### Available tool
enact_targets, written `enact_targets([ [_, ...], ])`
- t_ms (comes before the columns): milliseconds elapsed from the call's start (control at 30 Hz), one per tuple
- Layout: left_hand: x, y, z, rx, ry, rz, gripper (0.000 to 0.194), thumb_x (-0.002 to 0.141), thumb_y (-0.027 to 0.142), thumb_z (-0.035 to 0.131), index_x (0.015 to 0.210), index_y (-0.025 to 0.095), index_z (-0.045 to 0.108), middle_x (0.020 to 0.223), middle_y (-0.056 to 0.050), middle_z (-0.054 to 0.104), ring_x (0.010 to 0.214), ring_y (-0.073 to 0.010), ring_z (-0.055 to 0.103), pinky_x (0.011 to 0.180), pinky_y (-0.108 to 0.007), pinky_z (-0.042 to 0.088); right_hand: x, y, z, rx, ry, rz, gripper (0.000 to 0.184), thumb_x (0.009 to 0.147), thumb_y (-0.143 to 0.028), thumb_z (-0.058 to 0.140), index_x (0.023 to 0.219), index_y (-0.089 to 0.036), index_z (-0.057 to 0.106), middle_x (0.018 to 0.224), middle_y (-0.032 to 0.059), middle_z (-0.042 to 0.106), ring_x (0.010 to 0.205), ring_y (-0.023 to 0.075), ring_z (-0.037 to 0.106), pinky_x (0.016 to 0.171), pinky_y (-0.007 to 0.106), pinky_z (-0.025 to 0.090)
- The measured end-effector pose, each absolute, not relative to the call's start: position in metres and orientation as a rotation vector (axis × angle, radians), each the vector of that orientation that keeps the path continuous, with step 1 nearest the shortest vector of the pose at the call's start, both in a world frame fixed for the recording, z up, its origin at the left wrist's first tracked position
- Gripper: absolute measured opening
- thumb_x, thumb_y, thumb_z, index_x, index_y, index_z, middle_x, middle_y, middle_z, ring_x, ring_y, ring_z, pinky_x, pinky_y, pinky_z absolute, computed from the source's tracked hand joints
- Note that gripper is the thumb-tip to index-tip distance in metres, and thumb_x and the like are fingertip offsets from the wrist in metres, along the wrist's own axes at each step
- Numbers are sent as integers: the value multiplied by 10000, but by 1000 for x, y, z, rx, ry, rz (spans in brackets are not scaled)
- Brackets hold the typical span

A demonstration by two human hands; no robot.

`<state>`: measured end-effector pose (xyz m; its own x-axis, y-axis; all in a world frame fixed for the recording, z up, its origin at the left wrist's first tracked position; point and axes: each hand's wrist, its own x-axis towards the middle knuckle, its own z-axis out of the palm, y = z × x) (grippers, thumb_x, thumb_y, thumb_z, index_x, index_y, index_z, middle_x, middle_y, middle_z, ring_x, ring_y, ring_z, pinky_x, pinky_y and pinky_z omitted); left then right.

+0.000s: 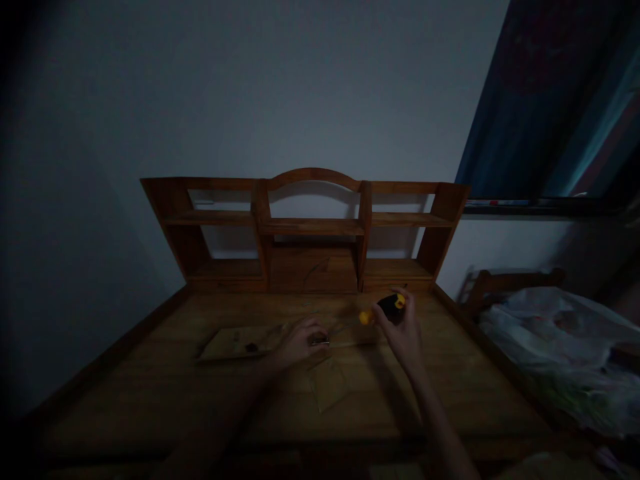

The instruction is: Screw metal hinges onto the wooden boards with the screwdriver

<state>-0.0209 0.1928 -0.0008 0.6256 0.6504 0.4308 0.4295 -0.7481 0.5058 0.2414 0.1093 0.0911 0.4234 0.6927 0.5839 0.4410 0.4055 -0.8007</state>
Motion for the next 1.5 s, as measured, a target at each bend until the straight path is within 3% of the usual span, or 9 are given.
enact_targets([
  [200,-28,187,2,2582,882,869,227,895,437,640,978,240,715,1010,-36,657,1005,-199,597,910,-335,456,219,122,101,-1265,-1342,217,572,786,-488,721,1249,-240,493,922,21,597,738,184,612,686,330,530],
  [667,-27,184,3,2603,886,930,199,898,411,647,953,234,718,984,-28,652,970,-182,603,871,-315,464,210,124,116,-1344,-1582,114,520,835,-516,651,1248,-250,478,905,34,638,761,214,661,685,326,526],
  [967,-28,186,-1,2572,870,973,188,895,409,651,919,237,723,984,-24,657,958,-174,602,873,-308,460,178,147,156,-1259,-2027,-17,357,898,-459,589,1154,-223,507,792,14,608,694,198,624,623,278,419],
  [1067,-28,187,-2,2562,868,973,189,892,413,654,931,242,725,981,-23,655,950,-175,602,863,-308,461,165,156,172,-1195,-2188,31,287,877,-309,576,1129,-204,490,829,29,611,737,196,613,650,277,409],
  [1167,-29,187,-2,2559,863,964,202,888,420,657,929,235,724,967,-29,650,938,-178,601,848,-309,465,158,164,185,-1125,-2322,157,351,800,-187,569,1139,-203,477,901,39,622,766,181,602,686,272,418],
  [1333,-29,187,-1,2544,856,968,204,894,412,652,909,221,720,957,-32,650,918,-173,603,849,-310,469,158,178,186,-1179,-2353,16,285,856,-340,601,1094,-213,508,869,45,630,777,201,606,706,299,424],
  [1500,-29,186,1,2544,865,955,208,900,420,640,913,229,721,959,-30,652,919,-173,606,852,-312,472,160,181,183,-1055,-2426,-4,294,800,-184,581,1079,-218,491,1020,61,609,906,198,593,816,310,440],
])
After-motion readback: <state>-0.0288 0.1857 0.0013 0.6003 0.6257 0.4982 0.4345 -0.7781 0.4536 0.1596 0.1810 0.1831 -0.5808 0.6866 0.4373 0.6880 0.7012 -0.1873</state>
